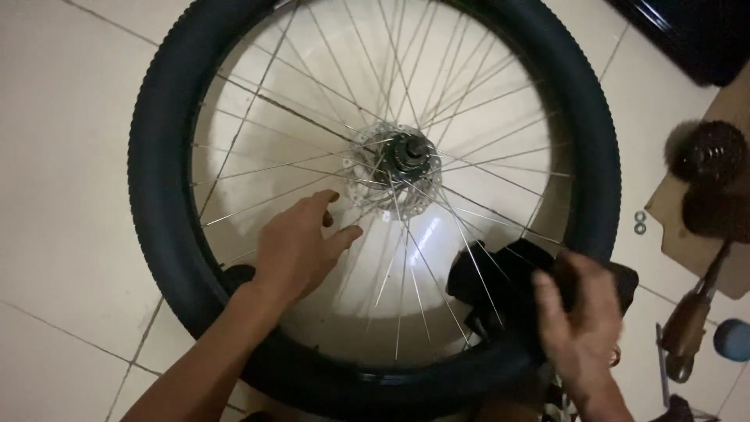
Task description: Installing a bicycle cassette onto the rear wheel hub by aligning the splines.
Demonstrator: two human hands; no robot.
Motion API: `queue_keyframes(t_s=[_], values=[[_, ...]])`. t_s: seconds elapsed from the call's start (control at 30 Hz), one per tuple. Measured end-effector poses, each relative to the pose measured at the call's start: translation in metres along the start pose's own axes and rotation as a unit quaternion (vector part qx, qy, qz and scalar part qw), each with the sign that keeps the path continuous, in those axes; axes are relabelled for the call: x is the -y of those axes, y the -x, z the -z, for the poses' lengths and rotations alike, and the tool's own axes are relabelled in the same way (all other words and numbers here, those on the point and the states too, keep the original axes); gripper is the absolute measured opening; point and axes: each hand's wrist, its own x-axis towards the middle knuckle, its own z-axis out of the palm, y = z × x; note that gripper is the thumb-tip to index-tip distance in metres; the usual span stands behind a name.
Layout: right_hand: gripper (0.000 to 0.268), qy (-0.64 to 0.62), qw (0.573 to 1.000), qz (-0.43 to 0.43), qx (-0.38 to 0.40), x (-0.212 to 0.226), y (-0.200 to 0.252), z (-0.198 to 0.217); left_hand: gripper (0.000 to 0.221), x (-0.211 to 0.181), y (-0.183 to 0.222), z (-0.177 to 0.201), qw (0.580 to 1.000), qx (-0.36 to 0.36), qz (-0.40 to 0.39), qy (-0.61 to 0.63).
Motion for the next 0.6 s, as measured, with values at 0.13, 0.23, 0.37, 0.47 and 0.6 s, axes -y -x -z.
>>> queue_keyframes(t_s=[0.13, 0.23, 0.37, 0.47, 0.6], values=[[0.048, 0.032, 0.997, 0.024, 0.062, 0.023, -0.008, -0.018, 0.064, 0.012, 0.003, 0.01, 1.0, 0.01, 0.005, -0.003], [0.051, 0.048, 0.994, -0.007, 0.102, 0.025, -0.005, -0.031, 0.063, 0.024, 0.005, 0.006, 1.0, 0.008, -0.021, 0.02], [0.059, 0.06, 0.989, -0.013, 0.131, 0.027, -0.003, -0.042, 0.05, 0.021, 0.005, 0.013, 0.999, 0.028, -0.022, 0.026], [0.065, 0.072, 0.986, -0.042, 0.142, 0.034, -0.006, -0.046, 0.048, 0.031, 0.003, 0.003, 0.998, 0.02, -0.038, 0.046], [0.071, 0.079, 0.982, -0.084, 0.15, 0.033, -0.01, -0.054, 0.048, 0.041, 0.003, -0.001, 0.996, -0.003, -0.065, 0.062]])
